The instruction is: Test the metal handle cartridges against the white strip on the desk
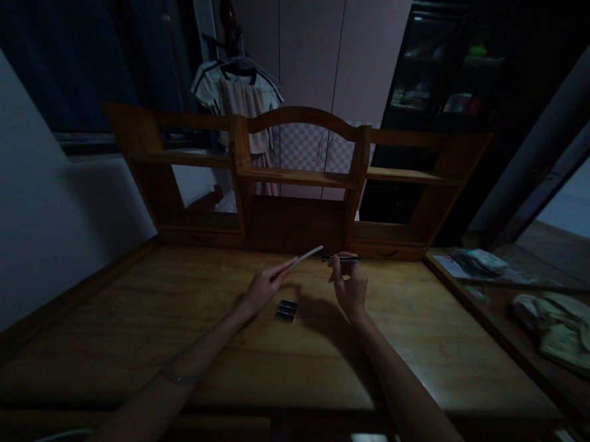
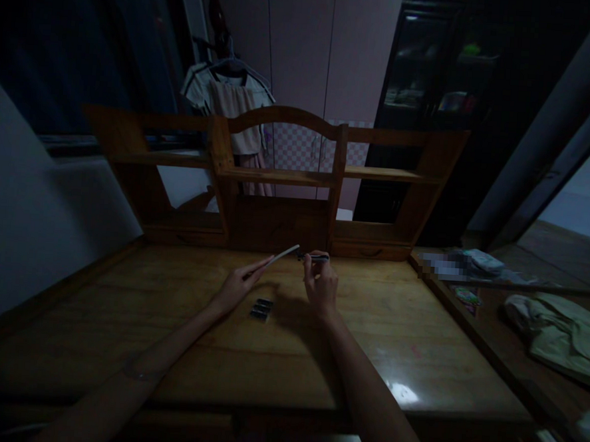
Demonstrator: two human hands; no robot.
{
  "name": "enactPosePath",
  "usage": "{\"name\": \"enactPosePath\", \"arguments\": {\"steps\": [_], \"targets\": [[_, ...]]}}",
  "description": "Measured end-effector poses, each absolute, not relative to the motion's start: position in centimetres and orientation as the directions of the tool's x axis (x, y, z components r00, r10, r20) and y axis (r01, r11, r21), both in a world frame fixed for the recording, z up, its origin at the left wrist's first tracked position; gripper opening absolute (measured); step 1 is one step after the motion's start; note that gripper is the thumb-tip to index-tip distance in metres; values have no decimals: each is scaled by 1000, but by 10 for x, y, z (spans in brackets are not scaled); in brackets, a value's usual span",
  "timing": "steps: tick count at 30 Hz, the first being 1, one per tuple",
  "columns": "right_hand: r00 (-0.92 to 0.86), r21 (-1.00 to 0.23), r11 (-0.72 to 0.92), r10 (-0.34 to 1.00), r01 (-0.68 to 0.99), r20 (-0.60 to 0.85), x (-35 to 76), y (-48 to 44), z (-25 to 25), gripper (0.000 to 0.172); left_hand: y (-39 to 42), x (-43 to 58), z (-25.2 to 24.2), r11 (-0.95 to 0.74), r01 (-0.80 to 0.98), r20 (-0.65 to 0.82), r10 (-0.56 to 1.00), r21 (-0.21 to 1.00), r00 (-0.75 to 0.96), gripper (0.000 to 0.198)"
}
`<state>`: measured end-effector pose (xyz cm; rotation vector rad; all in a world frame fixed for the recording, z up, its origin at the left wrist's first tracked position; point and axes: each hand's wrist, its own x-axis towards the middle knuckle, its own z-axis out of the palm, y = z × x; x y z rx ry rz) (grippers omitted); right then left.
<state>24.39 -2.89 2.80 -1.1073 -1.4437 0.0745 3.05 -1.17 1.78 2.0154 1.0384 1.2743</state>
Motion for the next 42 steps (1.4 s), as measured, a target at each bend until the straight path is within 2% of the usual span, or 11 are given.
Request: {"name": "enactPosePath", "arguments": {"steps": [30,42], "targets": [[220,-657,537,661,529,718,243,-32,32,23,-17,30,21,-572,240,495,810,784,315,38],[227,-657,533,658,534,718,243,-33,33,22,-16,29,21,-578,264,503,810,772,303,38]]}}
